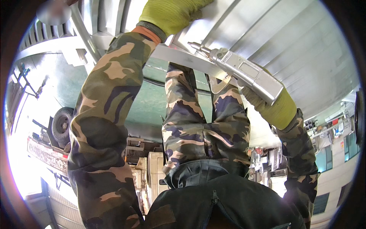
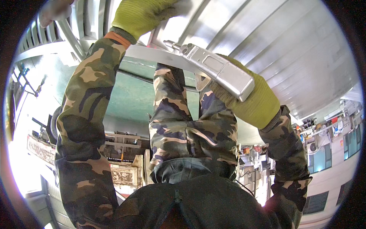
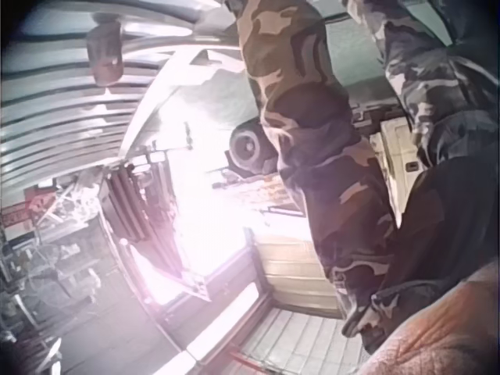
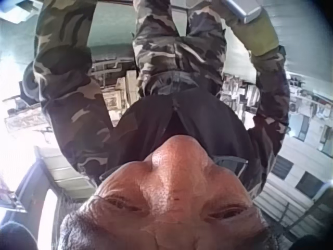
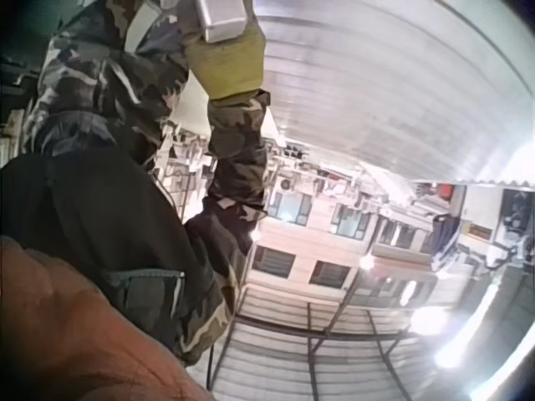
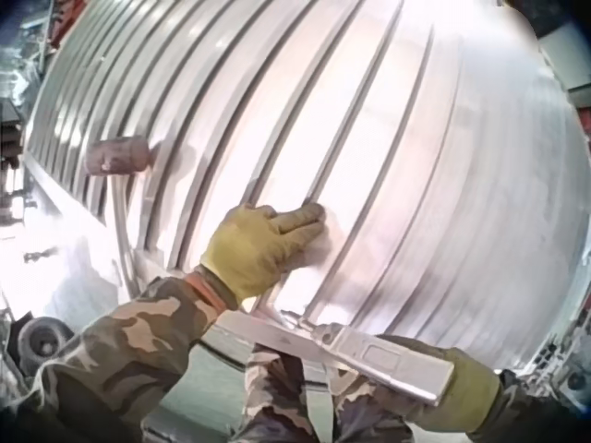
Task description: The person welds a metal frame using a handheld welding gun, moving along seams and joints on a curved metal structure. The person pauses to reposition the tool and adjust the workpiece as needed.
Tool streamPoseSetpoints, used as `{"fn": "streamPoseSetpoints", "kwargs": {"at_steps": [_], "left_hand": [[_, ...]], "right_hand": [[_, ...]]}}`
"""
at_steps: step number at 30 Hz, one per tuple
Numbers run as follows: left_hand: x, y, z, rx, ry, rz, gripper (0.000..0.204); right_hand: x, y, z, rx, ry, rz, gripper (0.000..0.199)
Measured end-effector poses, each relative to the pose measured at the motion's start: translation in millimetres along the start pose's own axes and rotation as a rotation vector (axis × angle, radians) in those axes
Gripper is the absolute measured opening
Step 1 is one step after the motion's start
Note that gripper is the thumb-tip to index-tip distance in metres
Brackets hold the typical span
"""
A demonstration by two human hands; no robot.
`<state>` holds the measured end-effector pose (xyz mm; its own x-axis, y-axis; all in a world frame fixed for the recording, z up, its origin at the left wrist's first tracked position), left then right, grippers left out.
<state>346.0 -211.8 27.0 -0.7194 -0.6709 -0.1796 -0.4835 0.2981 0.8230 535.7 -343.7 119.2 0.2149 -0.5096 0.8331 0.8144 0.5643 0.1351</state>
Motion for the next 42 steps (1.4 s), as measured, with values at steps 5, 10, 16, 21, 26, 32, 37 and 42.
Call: {"fn": "streamPoseSetpoints", "kwargs": {"at_steps": [5,10,16,21,26,32,37,42], "left_hand": [[-3,2,3,0.03,0.031,0.008,0.033],[3,0,6,0.022,0.066,0.011,0.033],[5,0,9,0.035,0.071,0.004,0.031],[4,0,8,0.025,0.104,0.022,0.029],[5,-1,11,0.02,0.087,0.016,0.029],[-1,-6,11,0.01,0.089,0.036,0.029],[1,0,16,0.004,0.141,0.113,0.029],[-5,-5,16,0.064,0.183,0.148,0.028]], "right_hand": [[-9,-16,8,-0.114,-0.035,0.011,0.057],[-21,-28,2,-0.076,-0.023,0.01,0.057],[-22,-28,11,-0.035,-0.013,0.024,0.048],[-22,-28,4,-0.067,-0.049,0.041,0.057],[-23,-28,4,-0.114,-0.078,0.044,0.059],[-23,-22,11,0.075,-0.077,0.041,0.052],[-25,-27,18,0.112,-0.007,0.032,0.044],[-23,-25,14,0.09,0.074,-0.044,0.041]]}}
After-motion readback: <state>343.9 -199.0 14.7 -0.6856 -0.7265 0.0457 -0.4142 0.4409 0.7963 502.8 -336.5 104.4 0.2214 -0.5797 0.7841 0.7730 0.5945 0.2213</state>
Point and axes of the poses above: each hand's wrist, its own x-axis away from the middle knuckle, its own y-axis out of the back of the hand, z = x × y, the point moved 7 cm from there along -x, towards the middle knuckle, and after that the axes turned 6 degrees about -z, right-handed, at the moved point
